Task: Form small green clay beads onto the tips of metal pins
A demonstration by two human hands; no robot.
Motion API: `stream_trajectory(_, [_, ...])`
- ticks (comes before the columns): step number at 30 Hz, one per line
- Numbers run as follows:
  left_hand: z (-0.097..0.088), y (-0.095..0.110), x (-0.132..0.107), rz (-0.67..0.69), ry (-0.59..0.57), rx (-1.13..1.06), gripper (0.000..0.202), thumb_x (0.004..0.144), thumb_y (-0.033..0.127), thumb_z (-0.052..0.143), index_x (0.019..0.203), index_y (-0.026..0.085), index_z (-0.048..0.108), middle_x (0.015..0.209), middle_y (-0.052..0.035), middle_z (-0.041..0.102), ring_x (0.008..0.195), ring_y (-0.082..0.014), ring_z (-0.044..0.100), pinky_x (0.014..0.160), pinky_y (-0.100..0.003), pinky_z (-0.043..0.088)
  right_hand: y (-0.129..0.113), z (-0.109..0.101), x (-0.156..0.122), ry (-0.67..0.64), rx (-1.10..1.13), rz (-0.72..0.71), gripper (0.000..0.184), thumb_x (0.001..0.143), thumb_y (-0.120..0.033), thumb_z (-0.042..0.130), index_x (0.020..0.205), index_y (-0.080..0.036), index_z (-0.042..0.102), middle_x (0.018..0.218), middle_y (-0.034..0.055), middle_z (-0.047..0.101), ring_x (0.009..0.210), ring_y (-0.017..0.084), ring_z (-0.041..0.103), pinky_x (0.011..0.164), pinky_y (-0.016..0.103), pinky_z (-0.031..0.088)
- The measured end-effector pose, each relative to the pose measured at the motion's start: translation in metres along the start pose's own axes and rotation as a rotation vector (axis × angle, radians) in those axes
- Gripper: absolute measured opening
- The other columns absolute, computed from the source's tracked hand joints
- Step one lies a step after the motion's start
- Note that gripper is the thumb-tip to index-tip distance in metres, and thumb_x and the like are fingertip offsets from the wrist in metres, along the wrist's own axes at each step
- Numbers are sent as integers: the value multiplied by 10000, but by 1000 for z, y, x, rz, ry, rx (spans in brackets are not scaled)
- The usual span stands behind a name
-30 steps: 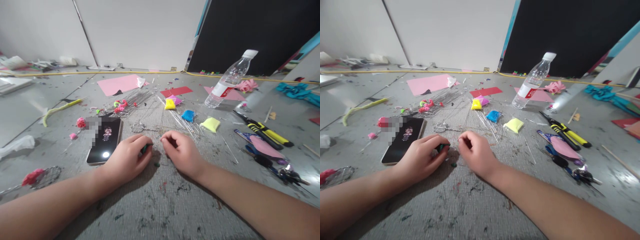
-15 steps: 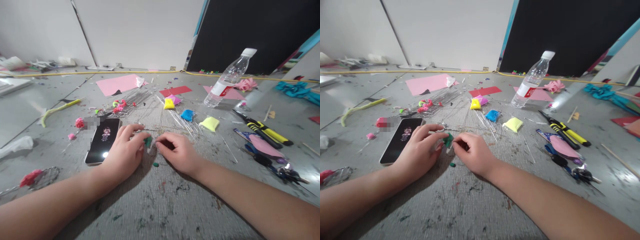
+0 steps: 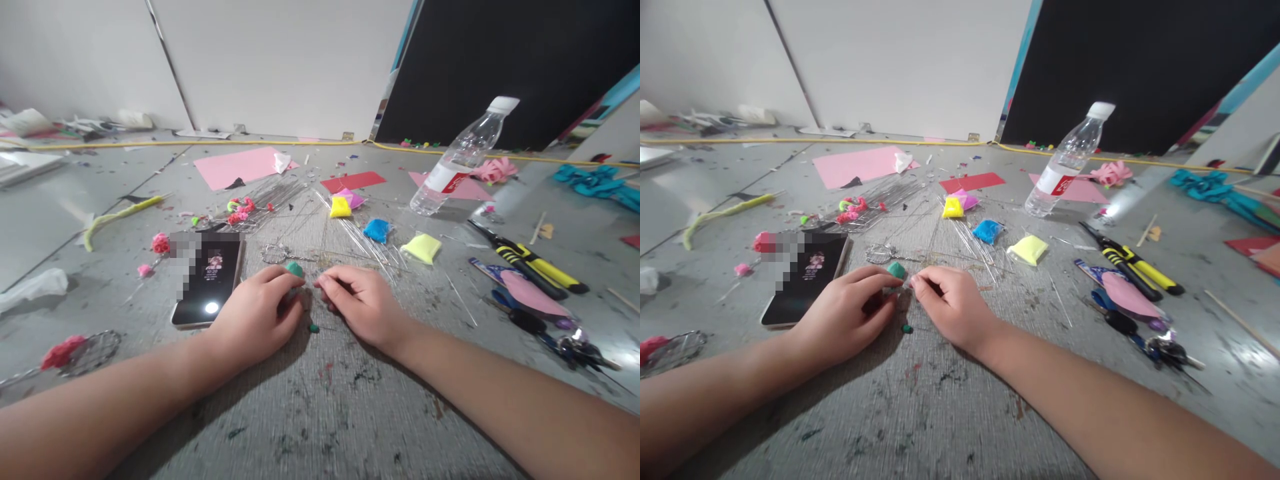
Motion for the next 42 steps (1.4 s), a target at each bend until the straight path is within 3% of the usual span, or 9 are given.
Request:
stream_trajectory(6, [3, 1, 0, 25, -36, -40, 240, 904, 168, 531, 1050, 138, 719, 1085, -140, 717, 941, -274, 706, 820, -439, 602, 7, 1, 0, 66, 27, 1, 126, 929, -253, 655, 959, -202, 766, 937, 67, 793, 824, 197, 720, 736, 341, 545])
stream_trajectory(9, [2, 3, 2, 60, -58, -108, 181, 884, 130, 543, 969, 144, 702, 1038, -114, 705, 907, -238, 685, 797, -388, 581, 7, 2, 0, 42, 52, 7, 90, 906, -262, 719, 856, -200, 761, 822, 35, 778, 752, 175, 701, 700, 311, 528])
stream_trajectory(14, [-3, 6, 4, 70, -35, -177, 130, 910, 126, 532, 933, 150, 658, 805, -37, 654, 697, -162, 601, 634, -281, 488, 6, -1, -1, 64, 46, 12, 347, 974, -387, 659, 690, -188, 676, 594, -21, 618, 574, 122, 563, 569, 275, 436])
stream_trajectory(19, [-5, 11, 1, 69, 12, -251, 116, 954, 143, 549, 930, 158, 662, 756, -3, 660, 659, -118, 588, 619, -229, 448, 4, -3, 0, 105, 109, -39, 168, 996, -282, 613, 961, -193, 752, 749, 5, 685, 642, 129, 622, 614, 290, 505])
stream_trajectory(23, [-5, 9, 2, 37, 12, -254, 137, 948, 146, 557, 865, 158, 665, 708, 7, 646, 630, -110, 577, 593, -217, 429, -3, -4, -1, 120, 131, -130, 114, 938, -177, 657, 968, -181, 767, 829, 39, 730, 746, 152, 683, 695, 314, 573])
stream_trajectory(28, [-7, 3, 4, -32, 64, -235, 140, 927, 136, 578, 818, 155, 664, 649, 18, 633, 555, -94, 536, 532, -206, 400, -3, -1, -5, 96, 260, -95, 184, 962, -173, 580, 1025, -165, 753, 922, 72, 739, 719, 142, 702, 599, 286, 586])
stream_trajectory(35, [-29, 32, -10, 272, 207, -256, 100, 900, 66, 591, 961, 109, 657, 701, -11, 625, 566, -89, 524, 537, -201, 436, -1, -3, -5, 148, 102, -33, 67, 920, -248, 684, 884, -192, 690, 782, 7, 713, 707, 135, 661, 655, 284, 540])
stream_trajectory(38, [-25, 31, -10, 207, 122, -408, 89, 903, 82, 588, 913, 126, 664, 660, 6, 628, 526, -77, 503, 500, -188, 414, 0, -4, -4, 135, 91, -12, 144, 963, -288, 635, 854, -201, 675, 746, -3, 689, 678, 129, 636, 633, 281, 513])
stream_trajectory(42, [-11, 11, -3, -124, 61, -654, 132, 929, 193, 561, 868, 161, 674, 606, 43, 566, 501, -82, 466, 468, -196, 385, 2, -2, -4, 109, 139, -16, 190, 1008, -323, 581, 897, -202, 676, 758, 4, 690, 667, 129, 648, 623, 285, 515])
Point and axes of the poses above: each hand's wrist, its own x-axis towards the middle knuckle, its own z-axis out of the palm, y = z × x, the point moved 5 cm from there along x, towards the middle knuckle
